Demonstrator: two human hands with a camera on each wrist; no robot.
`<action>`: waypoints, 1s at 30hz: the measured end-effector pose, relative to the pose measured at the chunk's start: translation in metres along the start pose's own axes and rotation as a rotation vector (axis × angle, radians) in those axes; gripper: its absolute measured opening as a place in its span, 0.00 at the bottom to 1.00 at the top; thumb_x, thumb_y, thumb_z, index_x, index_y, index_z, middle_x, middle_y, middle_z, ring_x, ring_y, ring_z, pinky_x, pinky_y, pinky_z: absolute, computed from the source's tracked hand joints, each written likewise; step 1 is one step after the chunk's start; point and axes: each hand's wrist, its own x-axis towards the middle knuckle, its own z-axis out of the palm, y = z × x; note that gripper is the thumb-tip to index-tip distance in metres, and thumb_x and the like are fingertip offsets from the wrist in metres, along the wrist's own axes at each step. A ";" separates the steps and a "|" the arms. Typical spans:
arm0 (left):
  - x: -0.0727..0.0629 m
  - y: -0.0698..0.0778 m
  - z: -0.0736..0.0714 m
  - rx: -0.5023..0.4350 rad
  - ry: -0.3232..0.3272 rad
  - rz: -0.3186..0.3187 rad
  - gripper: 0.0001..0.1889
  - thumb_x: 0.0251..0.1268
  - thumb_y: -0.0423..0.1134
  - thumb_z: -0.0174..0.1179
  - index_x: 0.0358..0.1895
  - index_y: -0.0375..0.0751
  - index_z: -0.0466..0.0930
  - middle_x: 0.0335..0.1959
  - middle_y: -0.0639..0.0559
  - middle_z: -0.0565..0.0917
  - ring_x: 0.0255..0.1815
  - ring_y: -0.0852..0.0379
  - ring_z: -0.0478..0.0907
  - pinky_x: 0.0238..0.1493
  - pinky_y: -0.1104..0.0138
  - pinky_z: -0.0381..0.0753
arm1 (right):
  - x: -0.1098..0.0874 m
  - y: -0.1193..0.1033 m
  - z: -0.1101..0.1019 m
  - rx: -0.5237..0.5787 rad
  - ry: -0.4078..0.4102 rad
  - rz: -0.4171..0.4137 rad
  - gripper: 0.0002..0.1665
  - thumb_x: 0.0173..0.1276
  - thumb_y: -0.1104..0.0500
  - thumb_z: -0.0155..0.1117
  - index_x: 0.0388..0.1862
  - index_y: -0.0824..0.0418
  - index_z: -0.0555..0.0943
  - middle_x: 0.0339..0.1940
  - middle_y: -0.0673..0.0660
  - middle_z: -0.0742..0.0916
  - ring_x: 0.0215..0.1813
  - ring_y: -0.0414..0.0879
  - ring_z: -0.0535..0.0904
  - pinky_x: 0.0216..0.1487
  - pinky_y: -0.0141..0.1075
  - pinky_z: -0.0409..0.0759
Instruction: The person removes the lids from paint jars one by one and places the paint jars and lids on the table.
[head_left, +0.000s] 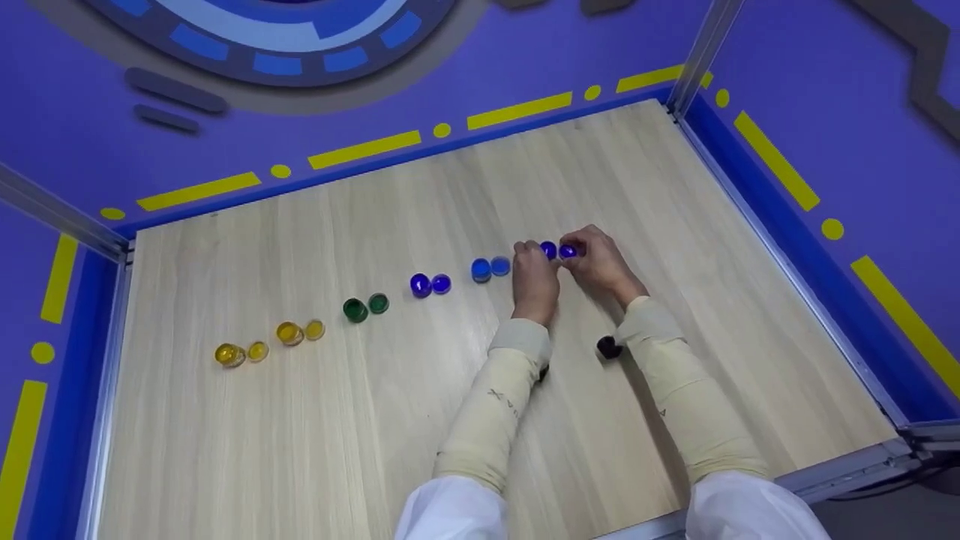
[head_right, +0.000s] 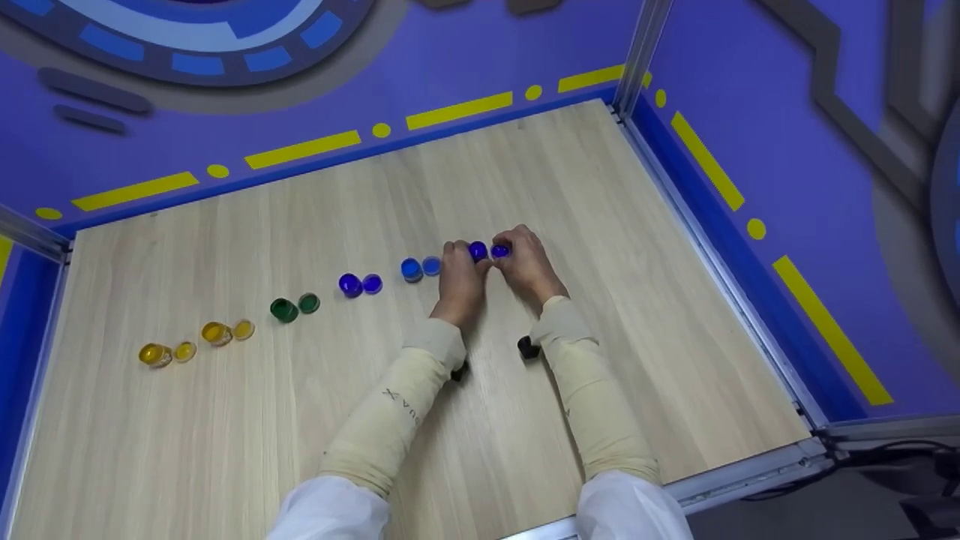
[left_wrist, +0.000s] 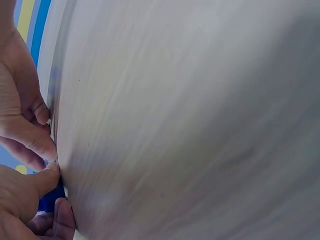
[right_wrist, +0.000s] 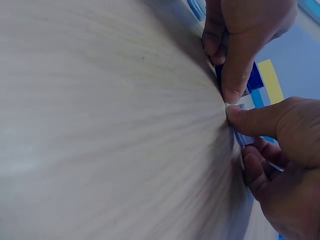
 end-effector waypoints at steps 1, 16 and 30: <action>0.000 -0.001 -0.001 0.000 -0.002 -0.003 0.18 0.68 0.42 0.70 0.52 0.32 0.82 0.44 0.44 0.81 0.46 0.54 0.83 0.52 0.68 0.80 | 0.000 -0.001 0.002 0.011 0.004 -0.006 0.17 0.63 0.74 0.70 0.52 0.72 0.84 0.48 0.68 0.82 0.51 0.59 0.78 0.57 0.51 0.76; -0.013 -0.016 -0.020 -0.130 -0.051 -0.038 0.18 0.67 0.36 0.69 0.52 0.29 0.78 0.47 0.39 0.78 0.48 0.46 0.79 0.55 0.60 0.78 | 0.002 -0.007 0.016 0.065 -0.021 0.013 0.24 0.65 0.75 0.67 0.60 0.73 0.81 0.53 0.69 0.82 0.55 0.60 0.78 0.61 0.51 0.75; -0.052 -0.033 -0.056 -0.002 -0.104 0.120 0.25 0.72 0.41 0.65 0.67 0.34 0.75 0.59 0.41 0.80 0.60 0.47 0.77 0.58 0.58 0.78 | -0.019 0.012 0.000 0.128 0.072 0.038 0.31 0.69 0.66 0.69 0.68 0.76 0.73 0.56 0.70 0.81 0.55 0.60 0.77 0.60 0.50 0.74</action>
